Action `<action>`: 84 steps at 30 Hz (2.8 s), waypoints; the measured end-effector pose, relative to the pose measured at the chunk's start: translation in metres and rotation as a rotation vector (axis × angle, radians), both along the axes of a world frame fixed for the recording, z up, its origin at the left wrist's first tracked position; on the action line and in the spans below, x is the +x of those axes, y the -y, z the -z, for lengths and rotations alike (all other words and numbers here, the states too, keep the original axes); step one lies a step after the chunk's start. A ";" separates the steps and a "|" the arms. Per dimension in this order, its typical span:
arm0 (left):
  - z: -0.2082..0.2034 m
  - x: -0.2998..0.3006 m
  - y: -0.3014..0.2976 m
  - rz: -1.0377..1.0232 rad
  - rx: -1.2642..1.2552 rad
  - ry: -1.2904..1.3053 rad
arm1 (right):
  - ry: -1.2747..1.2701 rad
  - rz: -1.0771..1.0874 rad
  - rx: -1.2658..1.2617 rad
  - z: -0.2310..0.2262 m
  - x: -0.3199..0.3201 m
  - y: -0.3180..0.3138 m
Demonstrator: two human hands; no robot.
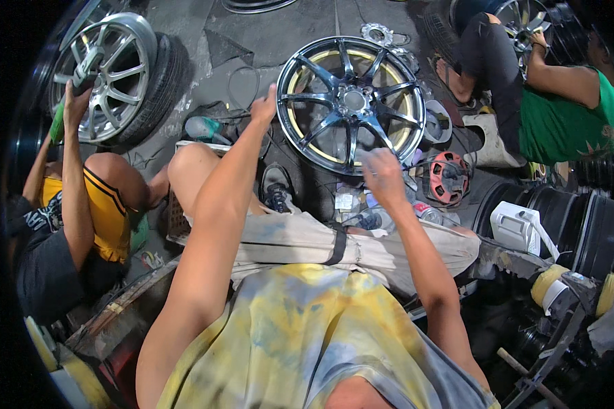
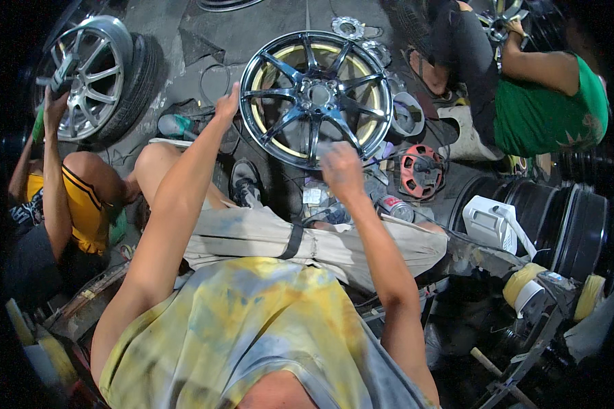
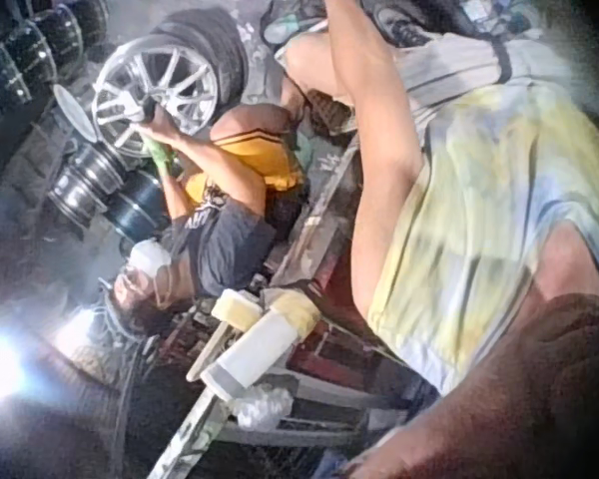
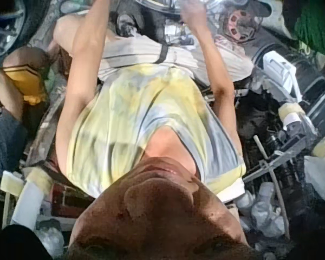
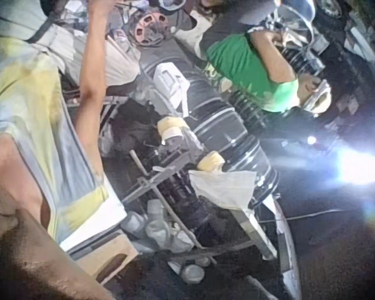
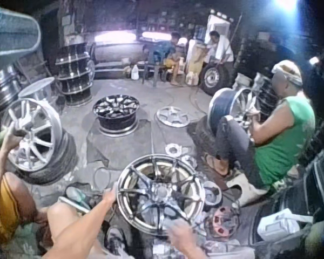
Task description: The person sits on the floor and uses a purple cloth to wipe and polish the surface of a black car wheel rim. They systematically rub the spokes and the outer edge of the rim. Other workers and wheel rims are visible in the background.
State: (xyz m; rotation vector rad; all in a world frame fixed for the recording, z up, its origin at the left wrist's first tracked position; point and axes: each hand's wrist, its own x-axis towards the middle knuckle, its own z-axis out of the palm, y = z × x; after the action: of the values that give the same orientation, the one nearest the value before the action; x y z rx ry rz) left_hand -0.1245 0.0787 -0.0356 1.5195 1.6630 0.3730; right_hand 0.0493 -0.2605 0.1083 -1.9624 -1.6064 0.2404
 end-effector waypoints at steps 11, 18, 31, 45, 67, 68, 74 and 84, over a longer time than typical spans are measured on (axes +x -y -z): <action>-0.033 0.043 0.032 -0.174 -0.099 0.088 | -0.101 -0.006 -0.140 0.037 -0.062 -0.056; -0.007 0.033 0.023 -0.168 -0.221 0.352 | 0.019 -0.178 -0.489 0.026 -0.029 -0.062; 0.011 0.020 0.000 0.081 -0.238 0.329 | 0.063 -0.082 -0.364 0.032 -0.048 -0.056; -0.025 0.021 0.026 -0.048 -0.087 0.178 | 0.055 0.060 0.044 0.032 0.021 -0.063; -0.038 0.052 0.017 -0.097 0.015 0.048 | 0.080 -0.211 0.088 0.066 -0.017 -0.088; -0.039 0.053 0.017 -0.078 0.031 0.036 | 0.095 -0.171 0.070 0.073 -0.001 -0.094; -0.036 0.053 0.016 -0.061 0.089 -0.022 | 0.086 -0.096 0.175 0.069 -0.028 -0.098; -0.036 0.055 0.012 -0.048 0.066 -0.017 | 0.020 -0.314 0.086 0.061 -0.069 -0.084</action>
State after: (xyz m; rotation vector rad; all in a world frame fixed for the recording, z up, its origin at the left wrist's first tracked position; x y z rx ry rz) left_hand -0.0694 0.0663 0.0005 1.5371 1.7176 0.4459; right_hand -0.0195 -0.1761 0.0475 -1.6484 -1.9029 0.2694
